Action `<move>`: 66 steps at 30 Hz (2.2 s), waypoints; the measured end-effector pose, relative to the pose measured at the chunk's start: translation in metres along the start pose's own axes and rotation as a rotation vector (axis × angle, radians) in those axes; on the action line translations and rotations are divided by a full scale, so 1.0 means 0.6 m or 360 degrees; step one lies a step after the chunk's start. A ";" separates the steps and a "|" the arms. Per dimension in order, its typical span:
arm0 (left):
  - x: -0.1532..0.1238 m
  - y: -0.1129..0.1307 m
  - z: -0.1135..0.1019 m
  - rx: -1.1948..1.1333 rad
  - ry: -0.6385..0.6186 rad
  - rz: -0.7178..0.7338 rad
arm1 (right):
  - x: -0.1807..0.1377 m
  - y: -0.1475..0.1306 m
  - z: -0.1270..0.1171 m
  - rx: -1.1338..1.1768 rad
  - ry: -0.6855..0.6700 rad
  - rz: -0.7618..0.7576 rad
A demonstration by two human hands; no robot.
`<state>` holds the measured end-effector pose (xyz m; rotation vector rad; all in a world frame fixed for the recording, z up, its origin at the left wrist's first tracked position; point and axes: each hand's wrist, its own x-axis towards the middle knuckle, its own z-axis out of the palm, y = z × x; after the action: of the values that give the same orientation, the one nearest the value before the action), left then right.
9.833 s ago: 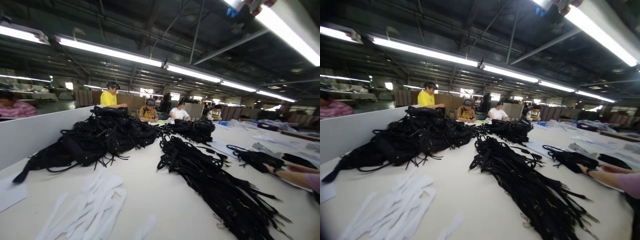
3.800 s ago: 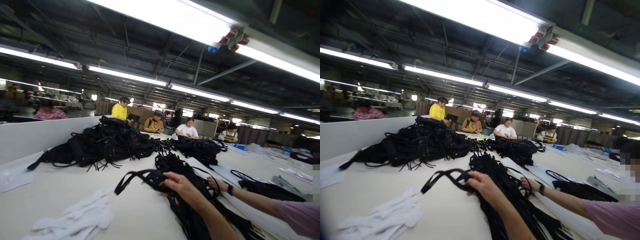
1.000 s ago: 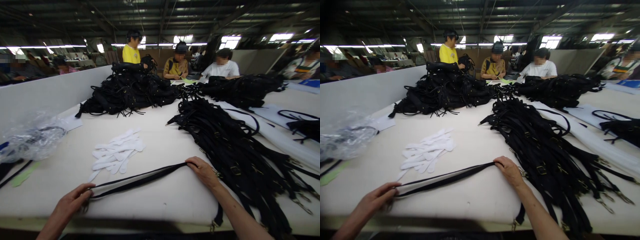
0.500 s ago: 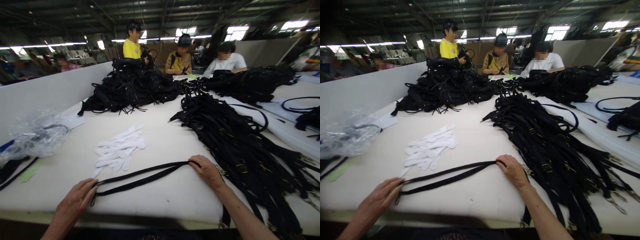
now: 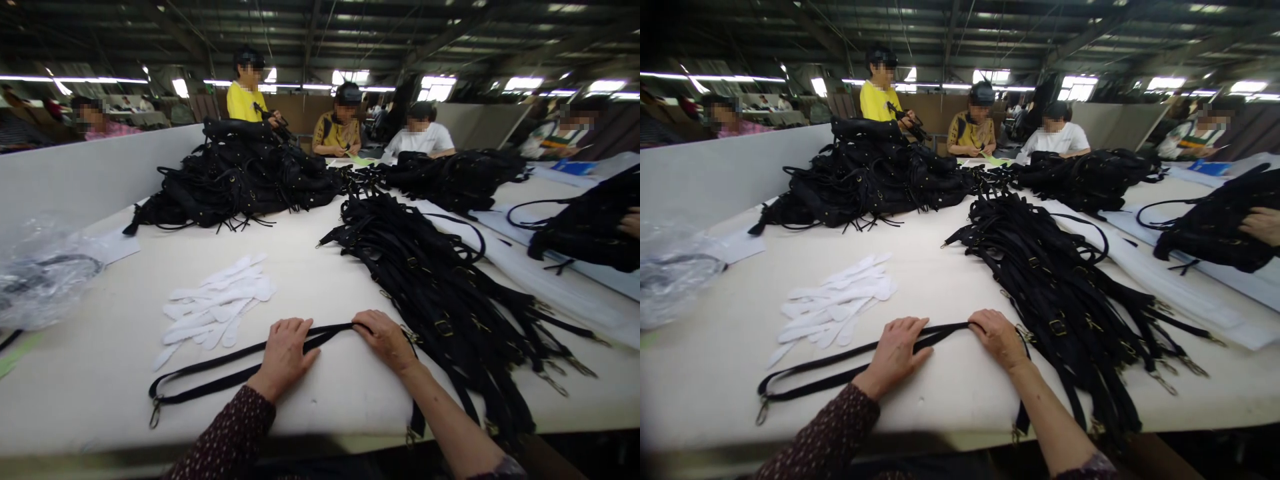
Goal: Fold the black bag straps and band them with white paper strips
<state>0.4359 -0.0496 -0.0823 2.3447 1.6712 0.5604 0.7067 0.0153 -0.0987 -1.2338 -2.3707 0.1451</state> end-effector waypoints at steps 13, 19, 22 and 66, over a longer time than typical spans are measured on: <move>-0.054 -0.065 -0.020 0.0175 0.0081 0.0096 | -0.003 0.007 0.006 -0.0007 -0.0017 0.0015; -0.143 -0.136 -0.037 0.0151 0.0210 -0.0139 | 0.000 0.001 0.006 0.0121 -0.0017 0.0052; -0.154 -0.151 -0.029 0.0095 0.0204 -0.0239 | 0.004 0.009 -0.026 0.0131 -0.0033 0.0052; -0.144 -0.071 -0.024 -0.0187 -0.0069 0.0353 | 0.105 -0.088 -0.069 -0.0025 -0.0271 -0.0112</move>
<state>0.3686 -0.1173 -0.1015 2.4522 1.3304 0.6234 0.6544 0.0293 -0.0243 -1.1858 -2.5618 0.2172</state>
